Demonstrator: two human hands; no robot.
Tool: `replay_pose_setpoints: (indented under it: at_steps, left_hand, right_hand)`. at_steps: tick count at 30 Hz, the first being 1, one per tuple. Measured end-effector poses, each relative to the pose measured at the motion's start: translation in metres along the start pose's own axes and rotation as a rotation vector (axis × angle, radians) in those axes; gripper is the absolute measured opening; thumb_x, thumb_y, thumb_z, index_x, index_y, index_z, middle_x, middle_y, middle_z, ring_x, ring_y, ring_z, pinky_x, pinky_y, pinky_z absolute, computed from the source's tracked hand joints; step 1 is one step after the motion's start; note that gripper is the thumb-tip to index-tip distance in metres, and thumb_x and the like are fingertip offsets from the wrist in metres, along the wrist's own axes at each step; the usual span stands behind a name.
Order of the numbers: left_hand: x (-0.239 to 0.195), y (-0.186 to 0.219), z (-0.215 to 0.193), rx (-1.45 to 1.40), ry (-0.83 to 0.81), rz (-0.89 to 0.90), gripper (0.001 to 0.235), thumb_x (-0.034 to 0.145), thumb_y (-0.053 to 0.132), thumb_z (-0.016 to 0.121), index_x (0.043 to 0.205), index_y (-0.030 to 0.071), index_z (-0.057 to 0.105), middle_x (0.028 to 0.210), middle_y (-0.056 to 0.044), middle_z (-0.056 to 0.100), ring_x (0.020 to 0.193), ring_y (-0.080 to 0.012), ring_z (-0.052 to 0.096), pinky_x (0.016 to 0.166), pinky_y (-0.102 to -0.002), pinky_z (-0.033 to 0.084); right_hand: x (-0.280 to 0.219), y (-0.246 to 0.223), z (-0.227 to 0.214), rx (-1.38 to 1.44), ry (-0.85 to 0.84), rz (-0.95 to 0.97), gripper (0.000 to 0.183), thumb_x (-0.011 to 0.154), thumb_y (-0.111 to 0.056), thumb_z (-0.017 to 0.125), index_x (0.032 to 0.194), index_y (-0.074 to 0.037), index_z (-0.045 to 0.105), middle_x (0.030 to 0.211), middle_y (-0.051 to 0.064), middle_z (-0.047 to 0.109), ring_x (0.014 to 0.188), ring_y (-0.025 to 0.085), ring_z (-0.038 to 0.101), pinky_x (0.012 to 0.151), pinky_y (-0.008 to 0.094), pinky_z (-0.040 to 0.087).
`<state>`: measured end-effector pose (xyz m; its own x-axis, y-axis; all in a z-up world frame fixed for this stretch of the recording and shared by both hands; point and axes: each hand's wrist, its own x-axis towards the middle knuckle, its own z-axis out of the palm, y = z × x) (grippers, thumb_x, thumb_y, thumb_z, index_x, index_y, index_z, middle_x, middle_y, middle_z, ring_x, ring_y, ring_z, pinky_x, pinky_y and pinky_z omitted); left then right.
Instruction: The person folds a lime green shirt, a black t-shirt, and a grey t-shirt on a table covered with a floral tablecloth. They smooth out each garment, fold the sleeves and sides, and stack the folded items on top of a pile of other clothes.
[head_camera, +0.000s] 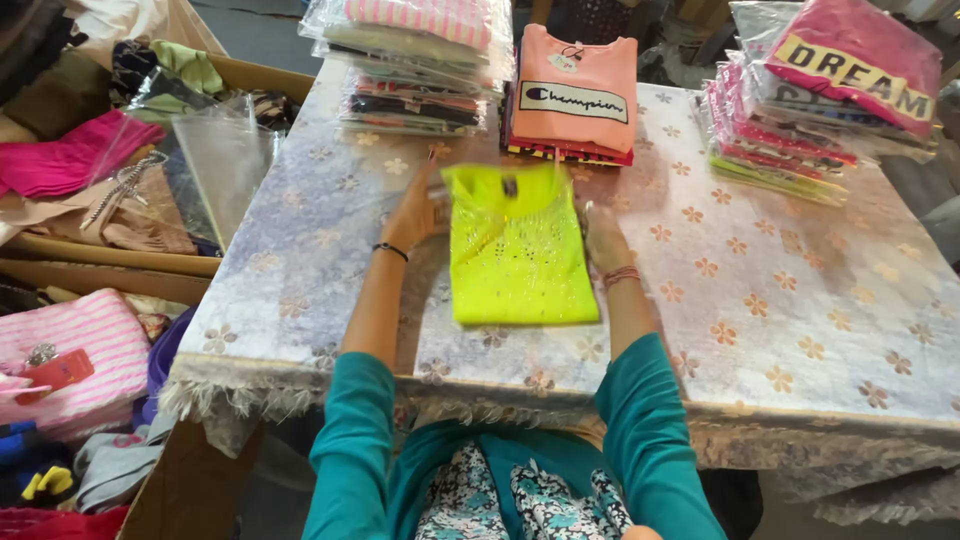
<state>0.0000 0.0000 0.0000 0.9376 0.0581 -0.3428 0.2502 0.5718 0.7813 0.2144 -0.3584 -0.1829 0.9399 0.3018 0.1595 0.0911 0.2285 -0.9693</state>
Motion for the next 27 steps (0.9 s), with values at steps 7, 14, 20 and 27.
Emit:
replay_pose_setpoints:
  at_steps: [7, 14, 20, 27]
  left_hand:
    - [0.074, -0.049, -0.051, 0.238, -0.116, 0.197, 0.060, 0.089, 0.029, 0.078, 0.138, 0.007, 0.051, 0.110, -0.004, 0.073, 0.091, -0.0181, 0.073, 0.078, -0.036, 0.061]
    - [0.091, -0.046, -0.040, 0.576, 0.305, 0.561, 0.031, 0.088, 0.030, 0.079, 0.104, 0.005, 0.068, 0.082, -0.005, 0.070, 0.066, -0.0184, 0.068, 0.057, -0.033, 0.053]
    - [0.160, -0.051, -0.069, 0.693, 0.280, 0.863, 0.030, 0.092, 0.031, 0.077, 0.093, 0.002, 0.071, 0.082, -0.010, 0.072, 0.073, -0.0159, 0.066, 0.063, -0.032, 0.050]
    - [0.114, -0.031, -0.046, 0.672, 0.395, 0.595, 0.041, 0.097, 0.040, 0.068, 0.117, 0.004, 0.068, 0.079, -0.010, 0.071, 0.068, -0.0199, 0.070, 0.059, -0.032, 0.052]
  right_hand:
    - [-0.093, -0.155, 0.093, -0.167, 0.081, 0.302, 0.034, 0.094, -0.022, 0.067, 0.121, -0.003, 0.058, 0.090, 0.003, 0.071, 0.071, 0.013, 0.070, 0.062, 0.031, 0.059]
    - [-0.091, -0.150, 0.094, -0.254, 0.093, 0.246, 0.032, 0.092, -0.016, 0.068, 0.120, -0.001, 0.062, 0.087, 0.002, 0.069, 0.066, 0.010, 0.066, 0.057, 0.026, 0.057]
    - [-0.088, -0.142, 0.089, -0.235, 0.103, 0.216, 0.029, 0.093, -0.015, 0.067, 0.118, 0.000, 0.064, 0.085, 0.003, 0.068, 0.064, 0.010, 0.065, 0.054, 0.025, 0.055]
    - [-0.078, -0.124, 0.080, -0.248, 0.123, 0.154, 0.030, 0.089, -0.009, 0.065, 0.117, 0.003, 0.064, 0.090, 0.003, 0.073, 0.067, 0.010, 0.068, 0.053, 0.024, 0.054]
